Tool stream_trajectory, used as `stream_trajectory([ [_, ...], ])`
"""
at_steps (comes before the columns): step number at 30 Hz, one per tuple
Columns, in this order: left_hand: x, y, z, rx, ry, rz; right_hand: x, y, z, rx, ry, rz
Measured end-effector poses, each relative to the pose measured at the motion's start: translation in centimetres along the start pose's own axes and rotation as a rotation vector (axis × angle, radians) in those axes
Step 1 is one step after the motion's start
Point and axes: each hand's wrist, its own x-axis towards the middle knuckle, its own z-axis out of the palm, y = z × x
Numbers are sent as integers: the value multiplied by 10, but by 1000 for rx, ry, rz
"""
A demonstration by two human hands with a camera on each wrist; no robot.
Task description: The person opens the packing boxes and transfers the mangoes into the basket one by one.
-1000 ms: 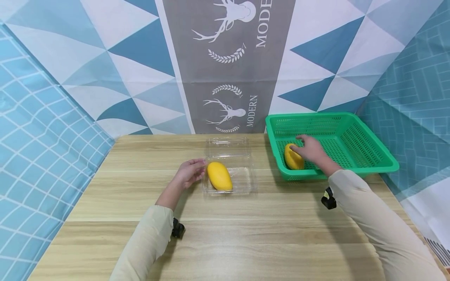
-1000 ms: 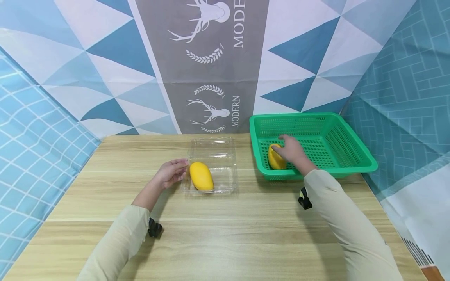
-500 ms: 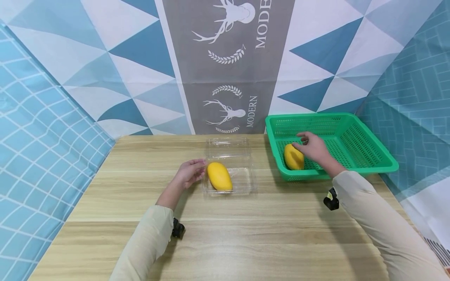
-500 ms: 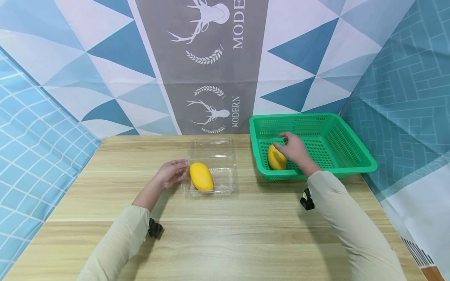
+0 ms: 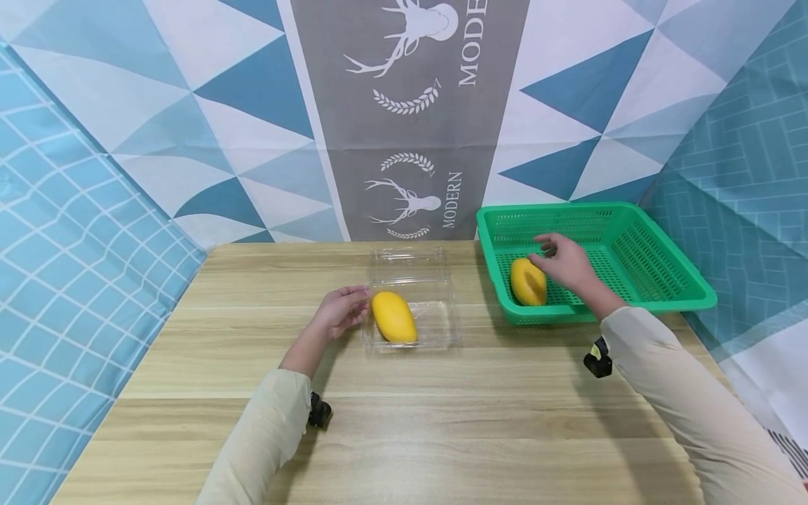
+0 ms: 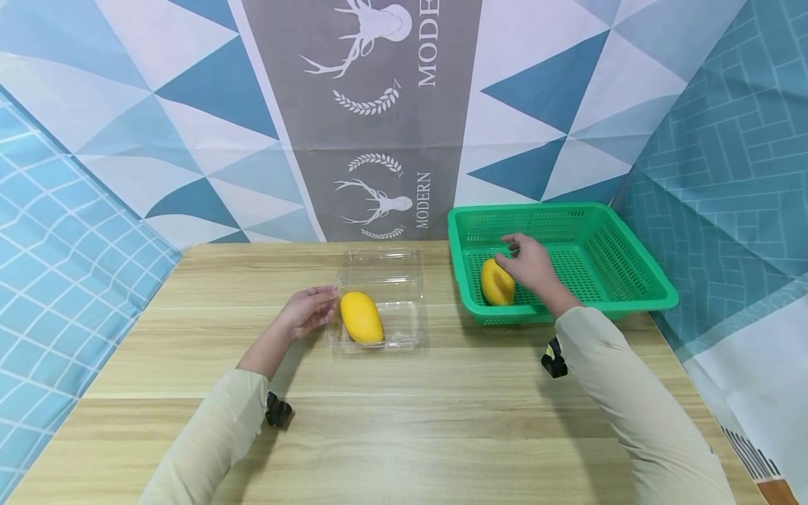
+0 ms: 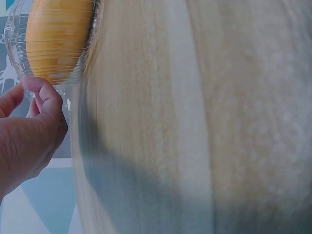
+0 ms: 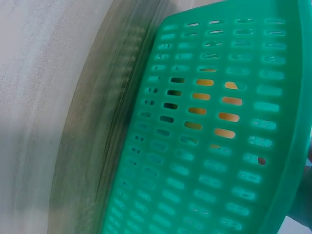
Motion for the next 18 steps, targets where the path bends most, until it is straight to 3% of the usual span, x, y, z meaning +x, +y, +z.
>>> stream_trajectory([
  [18, 1, -1, 0, 11, 3, 1, 0, -16, 2, 43, -10, -75],
])
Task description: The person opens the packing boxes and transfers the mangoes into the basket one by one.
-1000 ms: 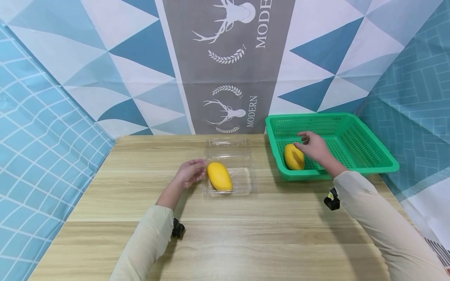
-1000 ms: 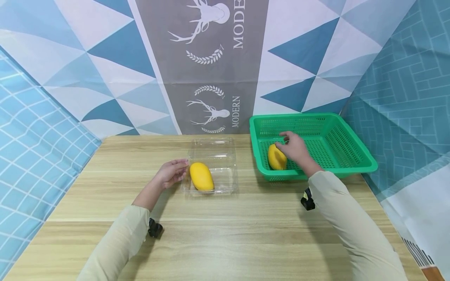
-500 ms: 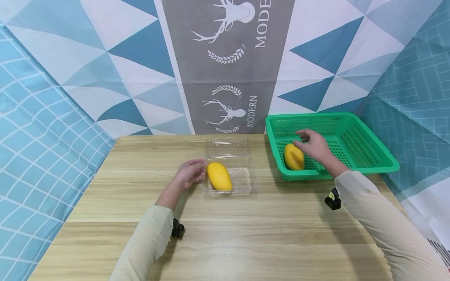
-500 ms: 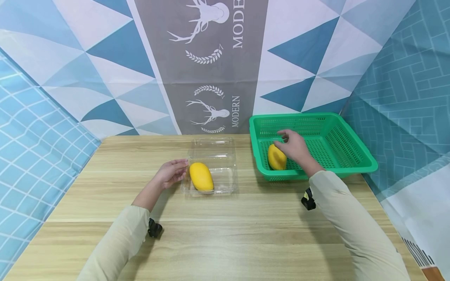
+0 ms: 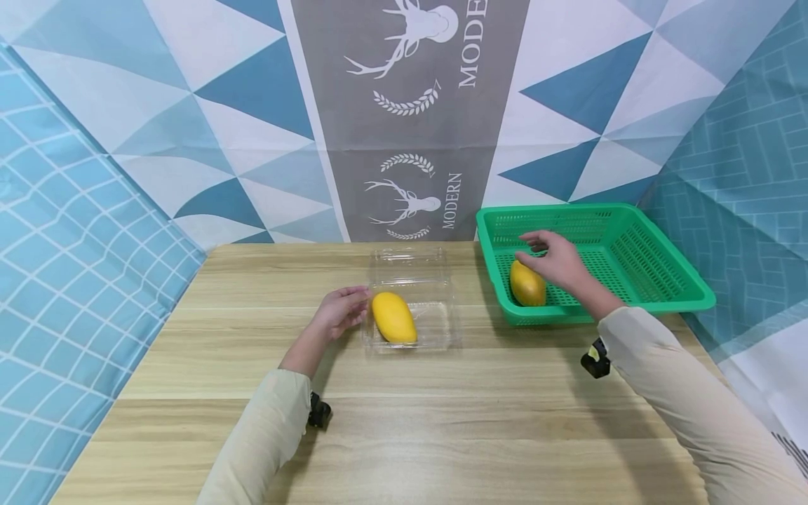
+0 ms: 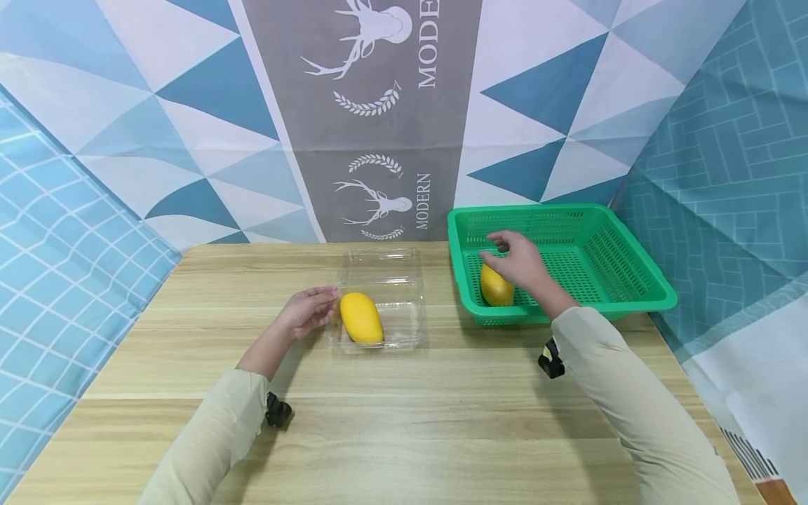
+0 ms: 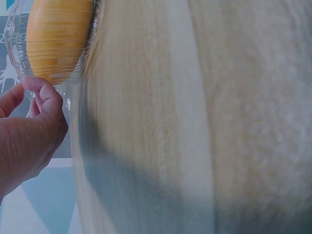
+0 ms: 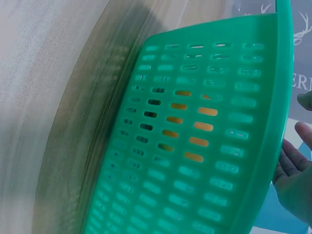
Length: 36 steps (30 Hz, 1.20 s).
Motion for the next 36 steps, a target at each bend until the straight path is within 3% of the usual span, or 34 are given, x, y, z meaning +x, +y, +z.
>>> stream_trajectory([
  [28, 0, 2, 1, 2, 0, 2, -3, -21, 9, 54, -35, 2],
  [36, -2, 1, 0, 1, 0, -4, -3, -30, 15, 67, -43, -36],
])
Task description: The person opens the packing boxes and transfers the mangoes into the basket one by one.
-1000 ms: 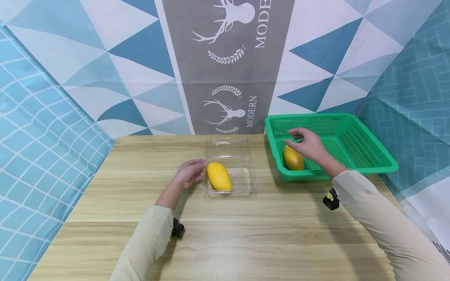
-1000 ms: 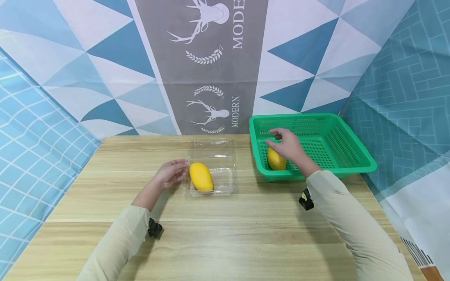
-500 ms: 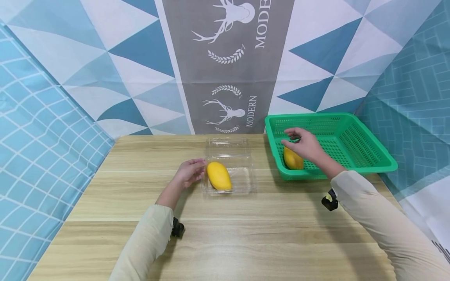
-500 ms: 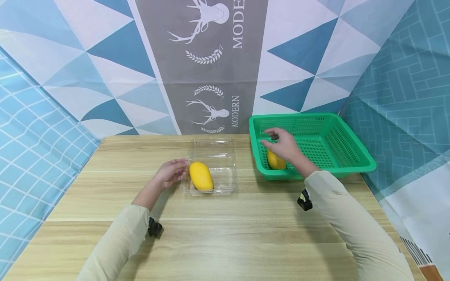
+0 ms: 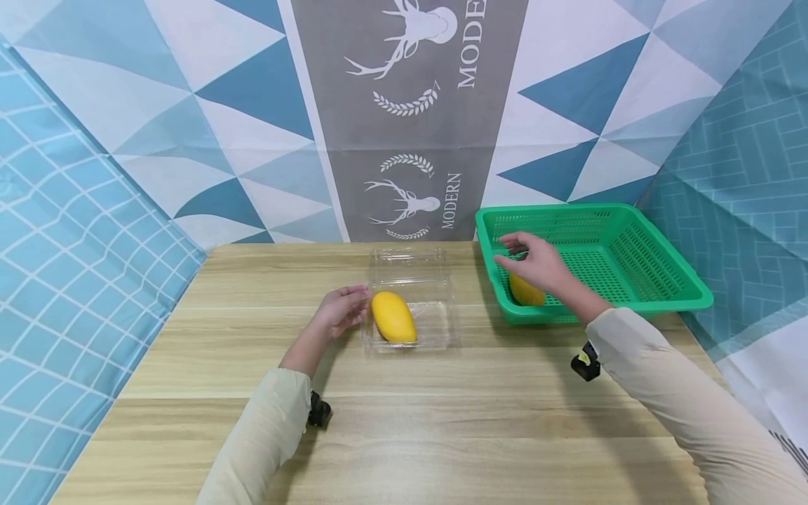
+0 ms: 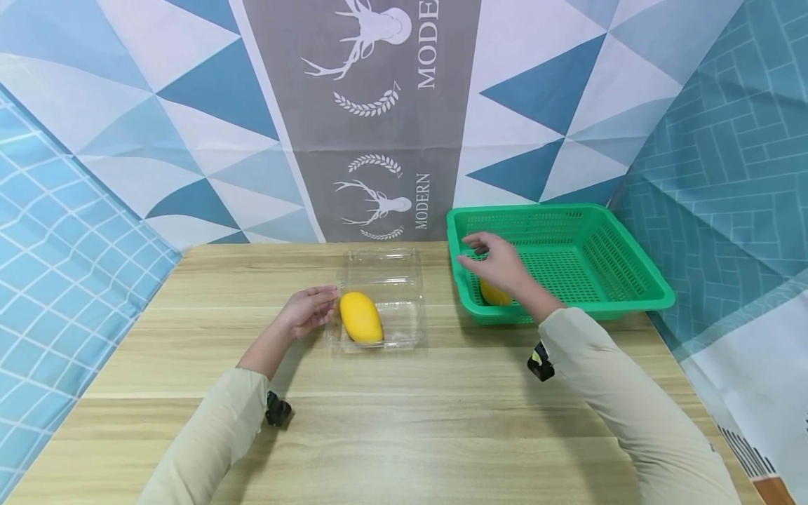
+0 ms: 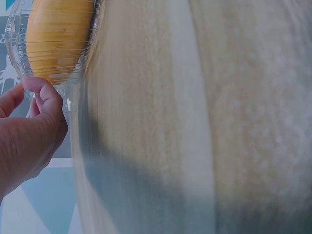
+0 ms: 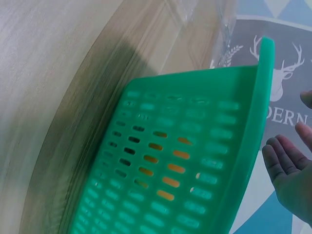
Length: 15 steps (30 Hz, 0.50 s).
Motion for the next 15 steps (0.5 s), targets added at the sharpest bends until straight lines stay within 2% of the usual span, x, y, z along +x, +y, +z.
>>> stream_trajectory([
  [15, 0, 1, 0, 10, -15, 6, -1, -13, 7, 67, -25, -20],
])
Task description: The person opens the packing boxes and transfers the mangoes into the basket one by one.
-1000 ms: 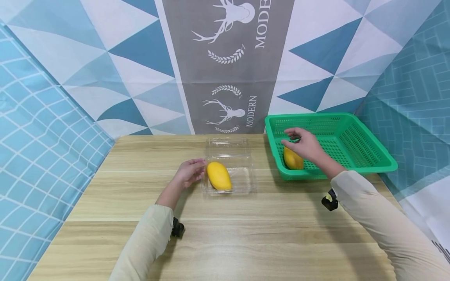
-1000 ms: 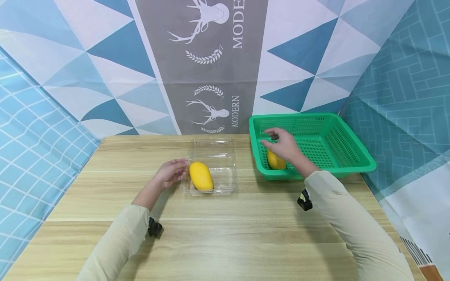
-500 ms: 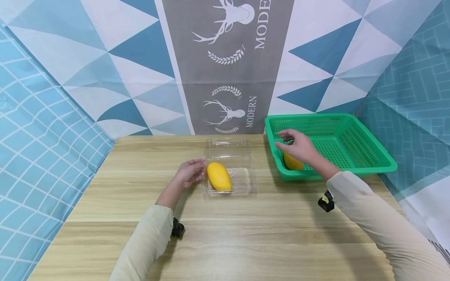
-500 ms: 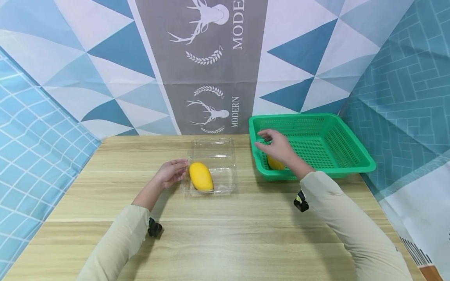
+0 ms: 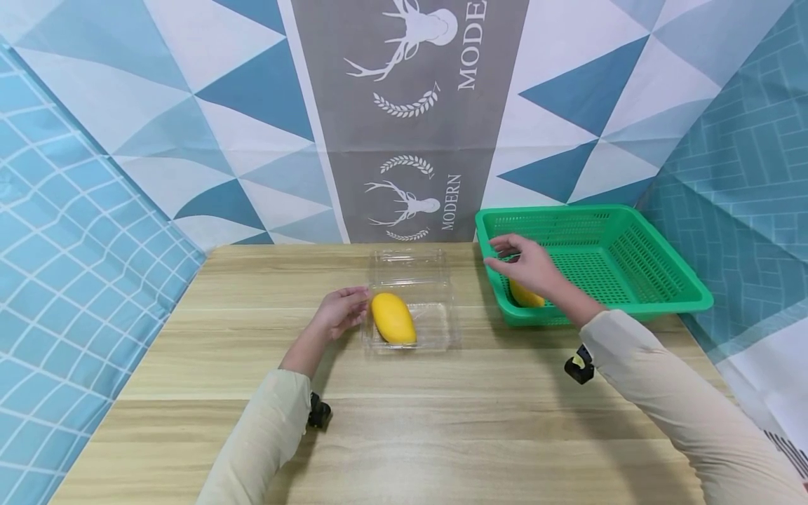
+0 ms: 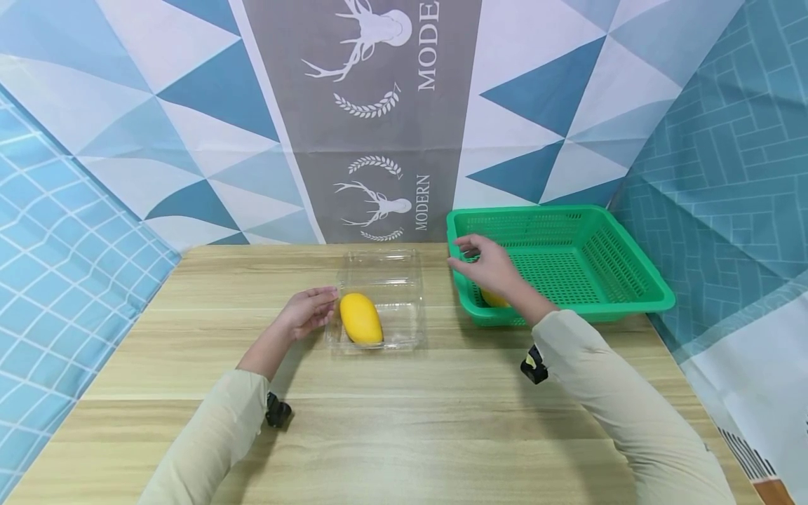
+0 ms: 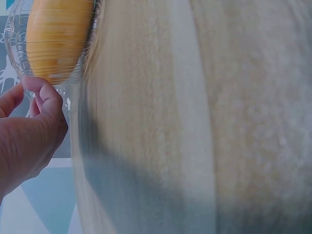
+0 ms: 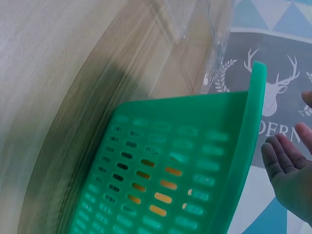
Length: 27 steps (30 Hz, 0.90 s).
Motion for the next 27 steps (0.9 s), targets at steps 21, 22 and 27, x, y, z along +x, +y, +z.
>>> stream_trajectory([
  [21, -2, 0, 0, -2, -12, 11, 0, -12, 19, 56, -30, -4],
  [22, -2, 0, 0, -2, -8, 11, 0, -12, 20, 57, -32, -6],
  [27, -2, 0, 0, -1, -6, 11, 1, -14, 22, 63, -35, -8],
])
